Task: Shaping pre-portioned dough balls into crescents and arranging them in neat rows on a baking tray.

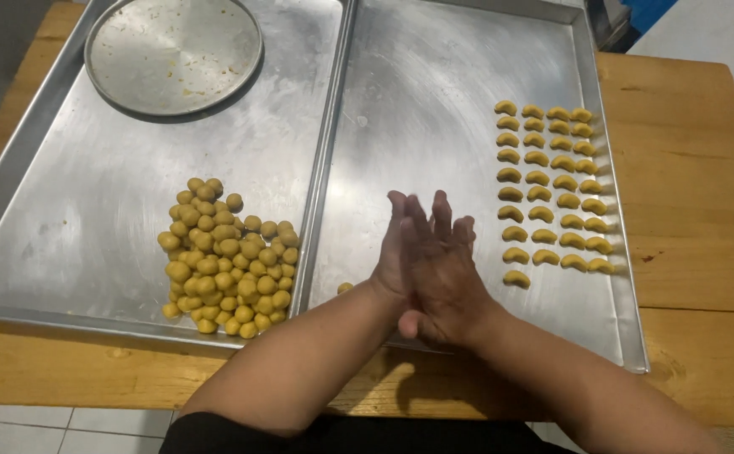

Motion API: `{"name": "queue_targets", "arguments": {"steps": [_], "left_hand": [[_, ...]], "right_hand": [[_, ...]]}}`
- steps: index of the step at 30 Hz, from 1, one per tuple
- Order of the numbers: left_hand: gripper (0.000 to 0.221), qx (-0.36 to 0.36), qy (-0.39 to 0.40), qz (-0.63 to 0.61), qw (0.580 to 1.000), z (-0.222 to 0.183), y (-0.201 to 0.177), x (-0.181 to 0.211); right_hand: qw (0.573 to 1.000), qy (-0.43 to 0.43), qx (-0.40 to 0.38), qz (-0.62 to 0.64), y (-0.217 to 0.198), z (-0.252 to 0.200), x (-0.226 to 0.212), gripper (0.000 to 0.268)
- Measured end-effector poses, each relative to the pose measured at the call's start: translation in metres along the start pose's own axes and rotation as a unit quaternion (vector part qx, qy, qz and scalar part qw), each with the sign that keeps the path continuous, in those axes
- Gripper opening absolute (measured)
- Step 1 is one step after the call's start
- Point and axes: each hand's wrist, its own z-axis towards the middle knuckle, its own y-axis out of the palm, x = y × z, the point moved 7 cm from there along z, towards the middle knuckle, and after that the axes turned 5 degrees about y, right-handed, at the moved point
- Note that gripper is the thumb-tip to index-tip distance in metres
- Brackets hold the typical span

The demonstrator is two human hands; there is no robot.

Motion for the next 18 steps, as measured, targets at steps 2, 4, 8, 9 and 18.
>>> {"name": "queue_targets", "arguments": {"steps": [2, 4, 8, 9, 18], "left_hand": [[0.085, -0.01, 0.008, -0.013, 1.0, 0.006, -0.005, 0.004], [0.083, -0.02, 0.017, -0.027, 0.999, 0.005, 0.001, 0.003], [0.125, -0.078, 0.13, 0.191, 0.97, -0.009, 0.027, -0.003], [0.124, -0.149, 0.229, 0.228, 0.935, -0.017, 0.042, 0.002], [0.125, -0.023, -0.002, 0.253, 0.967, -0.015, 0.036, 0.001]], "right_hand": [[0.999, 0.021, 0.019, -0.019, 0.002, -0.008, 0.02, 0.111], [0.998, 0.041, 0.036, -0.039, -0.006, -0.008, 0.036, 0.111], [0.977, 0.199, 0.028, -0.068, -0.018, -0.002, 0.061, 0.113], [0.981, 0.157, 0.06, -0.092, -0.021, 0.0, 0.052, 0.123], [0.973, 0.21, 0.019, -0.09, -0.014, -0.032, 0.075, 0.123]]}}
